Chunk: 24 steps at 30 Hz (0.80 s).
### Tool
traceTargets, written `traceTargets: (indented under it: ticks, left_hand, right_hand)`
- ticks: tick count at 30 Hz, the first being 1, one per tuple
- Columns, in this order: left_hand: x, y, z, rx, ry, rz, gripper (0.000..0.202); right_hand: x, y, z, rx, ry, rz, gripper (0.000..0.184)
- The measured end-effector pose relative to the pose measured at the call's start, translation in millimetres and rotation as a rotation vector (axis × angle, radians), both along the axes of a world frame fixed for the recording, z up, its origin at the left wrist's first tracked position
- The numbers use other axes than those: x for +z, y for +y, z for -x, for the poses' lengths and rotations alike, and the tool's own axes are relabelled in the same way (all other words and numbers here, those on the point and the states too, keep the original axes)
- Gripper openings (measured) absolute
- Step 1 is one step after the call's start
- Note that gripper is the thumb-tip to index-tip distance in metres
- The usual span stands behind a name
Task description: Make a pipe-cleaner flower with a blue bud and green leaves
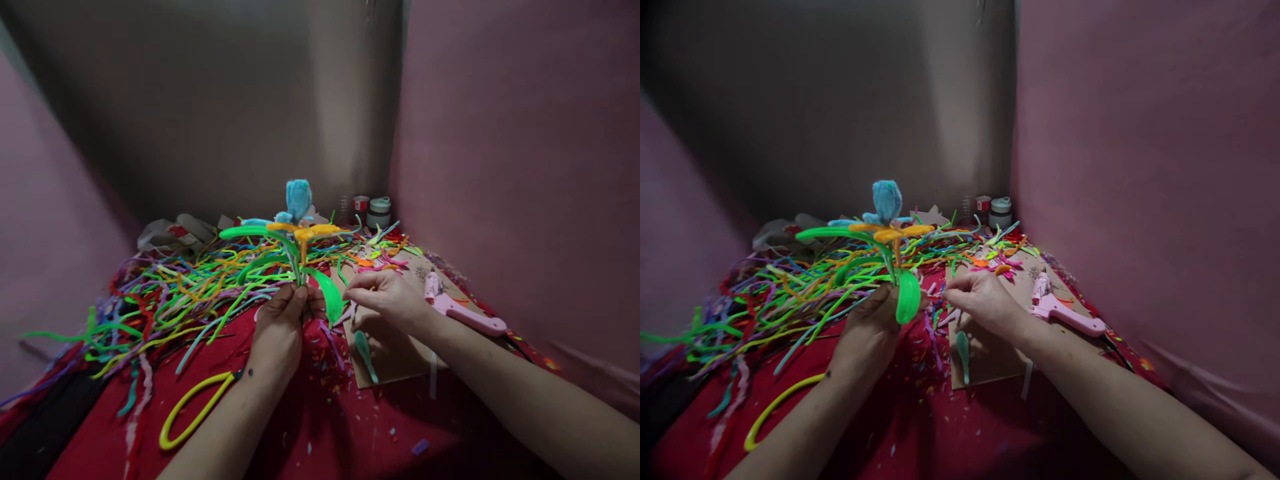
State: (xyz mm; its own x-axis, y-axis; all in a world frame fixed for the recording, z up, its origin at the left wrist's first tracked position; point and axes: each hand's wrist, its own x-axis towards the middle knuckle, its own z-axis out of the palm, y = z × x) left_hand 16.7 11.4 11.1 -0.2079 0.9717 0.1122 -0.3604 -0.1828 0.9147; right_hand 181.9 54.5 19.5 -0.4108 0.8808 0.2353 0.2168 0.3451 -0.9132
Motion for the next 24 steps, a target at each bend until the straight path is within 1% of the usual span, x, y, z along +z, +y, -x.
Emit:
traceTargets:
  ticks: [2, 3, 5, 7, 8, 9, 10, 13, 14, 16, 18, 19, 23, 24]
  left_hand:
    - [-1.7, 1.8, 1.8, -0.024, 0.003, 0.031, 0.017]
    - [-2.7, 2.3, 2.3, -0.05, 0.029, 0.044, 0.017]
    - [-4.7, 1.8, 1.9, -0.113, 0.123, 0.064, 0.018]
    - [-6.4, 0.1, 0.0, -0.151, 0.214, 0.067, 0.021]
    - [-7.1, -1.0, -1.3, -0.151, 0.247, 0.069, 0.021]
    - [-7.7, -2.0, -2.7, -0.142, 0.27, 0.072, 0.022]
    - [-8.1, -3.0, -4.0, -0.133, 0.283, 0.078, 0.021]
    - [-8.9, -5.1, -7.0, -0.125, 0.283, 0.1, 0.019]
    - [-9.1, -5.5, -7.7, -0.132, 0.282, 0.103, 0.018]
    - [-9.2, -6.1, -8.5, -0.144, 0.295, 0.107, 0.017]
    - [-9.4, -6.3, -9.0, -0.152, 0.323, 0.099, 0.018]
    - [-9.4, -6.2, -9.0, -0.155, 0.334, 0.093, 0.018]
    - [-9.8, -6.4, -9.1, -0.154, 0.36, 0.083, 0.018]
    - [-9.8, -6.7, -9.1, -0.155, 0.367, 0.087, 0.018]
  right_hand:
    - [1.6, -1.4, 0.1, -0.013, 0.062, -0.069, 0.015]
    - [2.0, -2.9, 1.9, 0.019, 0.109, -0.093, 0.014]
    - [1.0, -7.2, 8.6, 0.146, 0.214, -0.081, 0.016]
    - [-2.4, -11.3, 16.8, 0.31, 0.285, 0.045, 0.025]
    - [-4.7, -12.7, 20.5, 0.349, 0.317, 0.105, 0.027]
    - [-7.1, -13.5, 23.5, 0.351, 0.343, 0.141, 0.028]
    - [-9.4, -13.8, 25.7, 0.318, 0.362, 0.148, 0.028]
    - [-14.0, -13.2, 28.9, 0.172, 0.374, 0.087, 0.026]
    - [-14.6, -13.2, 29.5, 0.155, 0.375, 0.079, 0.027]
    - [-14.0, -14.1, 30.8, 0.185, 0.387, 0.095, 0.032]
    - [-11.0, -16.6, 32.2, 0.228, 0.391, 0.108, 0.036]
    - [-8.5, -18.2, 32.7, 0.221, 0.375, 0.097, 0.037]
    - [3.6, -24.0, 31.8, 0.05, 0.228, -0.003, 0.03]
    - [5.6, -24.5, 31.1, 0.026, 0.202, -0.015, 0.029]
